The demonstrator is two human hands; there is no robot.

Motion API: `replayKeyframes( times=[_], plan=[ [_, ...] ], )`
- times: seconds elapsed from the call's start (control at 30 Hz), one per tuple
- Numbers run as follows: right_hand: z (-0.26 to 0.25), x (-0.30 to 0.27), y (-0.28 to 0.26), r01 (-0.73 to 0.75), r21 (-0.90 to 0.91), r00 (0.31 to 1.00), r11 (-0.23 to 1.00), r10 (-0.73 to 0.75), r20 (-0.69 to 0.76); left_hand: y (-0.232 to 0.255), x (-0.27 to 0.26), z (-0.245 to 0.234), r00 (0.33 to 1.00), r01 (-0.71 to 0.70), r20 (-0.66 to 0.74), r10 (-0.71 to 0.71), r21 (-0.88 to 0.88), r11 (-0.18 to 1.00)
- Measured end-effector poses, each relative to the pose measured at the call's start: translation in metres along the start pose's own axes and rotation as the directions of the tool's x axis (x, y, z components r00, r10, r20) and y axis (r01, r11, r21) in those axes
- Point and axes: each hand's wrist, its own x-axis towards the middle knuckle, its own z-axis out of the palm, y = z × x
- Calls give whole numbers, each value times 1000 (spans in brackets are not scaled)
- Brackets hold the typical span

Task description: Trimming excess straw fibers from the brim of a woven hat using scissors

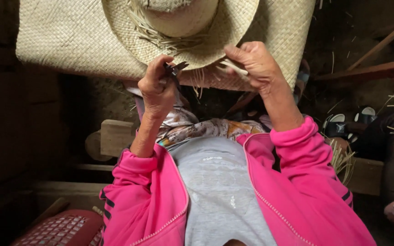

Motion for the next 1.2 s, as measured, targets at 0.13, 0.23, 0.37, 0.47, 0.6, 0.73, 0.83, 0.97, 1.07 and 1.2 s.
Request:
replayKeyframes(
  times=[0.13,0.23,0.37,0.47,0.6,0.73,0.83,0.97,1.07,1.2],
  plan=[
    [-13,3,1,66,-292,997,954,-76,-23,4,-4,-2,999,40,5,-41,107,993],
    [-15,4,-1,96,-149,995,984,-88,55,10,1,1,999,29,-17,-28,45,999],
    [7,-5,-8,11,-345,999,939,3,38,23,10,7,999,26,-39,-30,-97,995],
    [11,10,23,-39,-164,999,986,40,1,19,13,10,998,19,-50,-24,-104,994],
    [15,0,-1,-118,141,992,983,109,70,14,11,7,997,52,-47,-56,-93,994],
    [25,-8,8,-51,125,995,991,39,97,10,10,14,995,57,-72,-65,-110,992],
    [37,-11,19,-46,130,998,990,39,54,14,11,13,997,31,-70,-37,-84,996],
    [9,14,40,66,78,997,995,-68,24,1,9,14,996,45,-77,-53,-101,994],
    [12,9,35,109,-25,994,994,-108,13,4,6,15,994,66,-73,-76,-136,988],
    [38,0,38,11,46,999,999,-9,-31,20,15,21,994,-24,-104,17,-66,998]
  ],
)
